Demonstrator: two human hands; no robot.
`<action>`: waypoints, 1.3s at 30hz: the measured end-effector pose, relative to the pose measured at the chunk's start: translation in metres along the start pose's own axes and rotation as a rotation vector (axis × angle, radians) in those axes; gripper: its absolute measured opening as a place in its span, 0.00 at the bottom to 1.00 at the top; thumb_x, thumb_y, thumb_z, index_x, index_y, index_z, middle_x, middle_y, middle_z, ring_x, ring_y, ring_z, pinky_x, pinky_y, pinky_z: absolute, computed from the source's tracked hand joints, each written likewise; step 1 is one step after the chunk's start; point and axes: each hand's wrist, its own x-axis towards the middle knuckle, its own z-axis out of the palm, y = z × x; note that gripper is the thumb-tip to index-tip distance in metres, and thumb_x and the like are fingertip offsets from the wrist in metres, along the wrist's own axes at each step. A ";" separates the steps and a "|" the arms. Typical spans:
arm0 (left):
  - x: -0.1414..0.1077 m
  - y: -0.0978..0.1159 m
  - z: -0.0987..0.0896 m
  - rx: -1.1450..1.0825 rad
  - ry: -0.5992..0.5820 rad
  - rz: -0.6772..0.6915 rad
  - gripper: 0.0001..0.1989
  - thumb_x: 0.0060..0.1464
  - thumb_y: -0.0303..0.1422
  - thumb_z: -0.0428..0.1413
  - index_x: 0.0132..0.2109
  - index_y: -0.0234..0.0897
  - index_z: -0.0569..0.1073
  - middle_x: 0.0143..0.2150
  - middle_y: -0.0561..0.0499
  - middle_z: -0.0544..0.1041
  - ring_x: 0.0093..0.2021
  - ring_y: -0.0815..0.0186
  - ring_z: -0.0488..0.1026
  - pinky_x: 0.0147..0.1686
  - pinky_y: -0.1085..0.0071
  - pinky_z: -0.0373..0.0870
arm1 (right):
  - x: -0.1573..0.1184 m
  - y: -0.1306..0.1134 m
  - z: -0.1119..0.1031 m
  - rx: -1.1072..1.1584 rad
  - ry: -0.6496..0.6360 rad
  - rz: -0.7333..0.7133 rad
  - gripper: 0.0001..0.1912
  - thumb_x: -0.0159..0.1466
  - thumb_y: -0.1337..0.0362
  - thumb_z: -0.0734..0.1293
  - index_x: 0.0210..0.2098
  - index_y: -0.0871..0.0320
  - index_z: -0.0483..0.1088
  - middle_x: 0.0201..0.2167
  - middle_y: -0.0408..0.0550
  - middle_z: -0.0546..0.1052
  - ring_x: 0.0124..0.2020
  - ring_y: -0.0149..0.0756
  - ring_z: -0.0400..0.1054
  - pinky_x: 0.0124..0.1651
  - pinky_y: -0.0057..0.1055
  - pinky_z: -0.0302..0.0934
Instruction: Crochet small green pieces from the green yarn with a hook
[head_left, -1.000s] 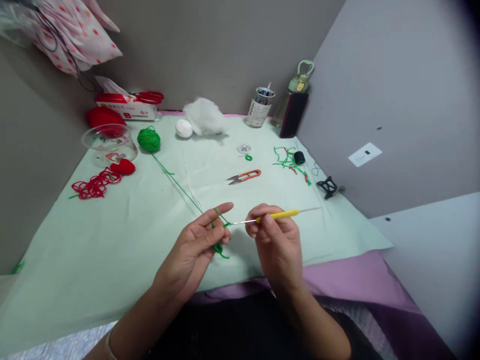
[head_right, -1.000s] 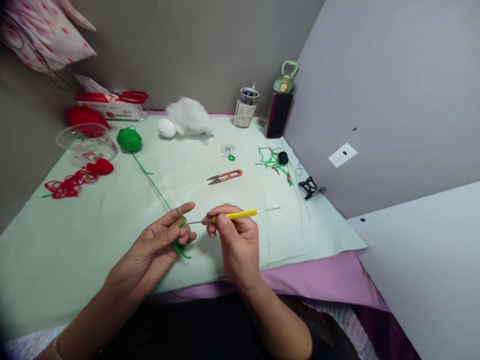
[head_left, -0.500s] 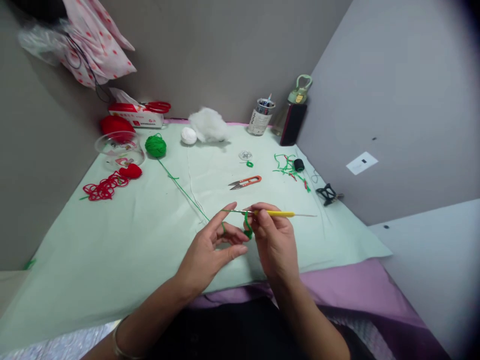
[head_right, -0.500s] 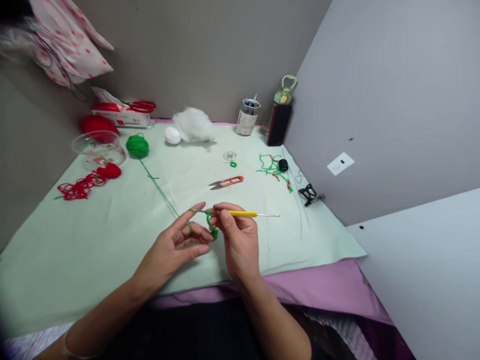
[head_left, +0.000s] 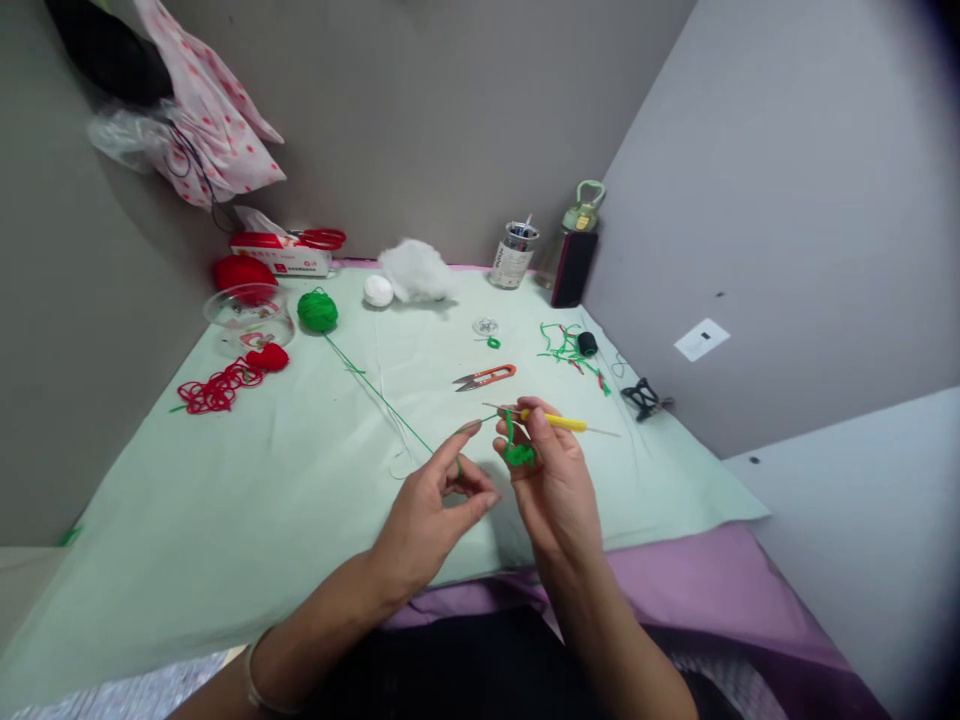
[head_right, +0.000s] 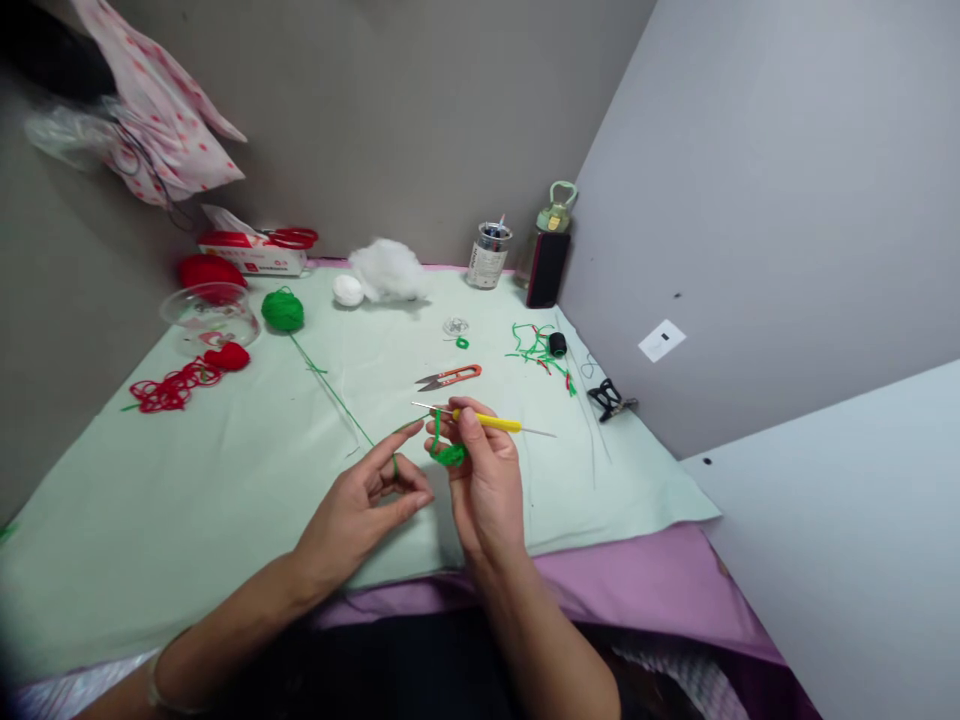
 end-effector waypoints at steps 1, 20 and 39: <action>0.000 0.000 -0.001 0.011 -0.005 0.000 0.37 0.54 0.31 0.64 0.69 0.32 0.67 0.35 0.53 0.78 0.40 0.62 0.76 0.51 0.62 0.71 | 0.000 -0.001 0.001 0.009 -0.002 0.006 0.17 0.54 0.55 0.83 0.37 0.54 0.80 0.32 0.41 0.83 0.30 0.31 0.78 0.37 0.29 0.76; 0.004 0.016 -0.002 -0.121 0.144 0.105 0.33 0.51 0.31 0.69 0.64 0.39 0.70 0.45 0.50 0.80 0.47 0.61 0.77 0.55 0.62 0.71 | -0.010 -0.004 0.025 0.020 -0.027 -0.034 0.17 0.53 0.53 0.83 0.37 0.54 0.81 0.32 0.42 0.84 0.33 0.33 0.80 0.42 0.30 0.75; 0.011 0.011 -0.012 -0.044 -0.040 -0.001 0.39 0.50 0.27 0.66 0.69 0.37 0.66 0.36 0.55 0.74 0.35 0.67 0.74 0.42 0.66 0.72 | 0.015 -0.008 0.019 0.264 -0.020 0.172 0.12 0.56 0.64 0.83 0.35 0.57 0.80 0.35 0.41 0.85 0.36 0.29 0.82 0.51 0.27 0.77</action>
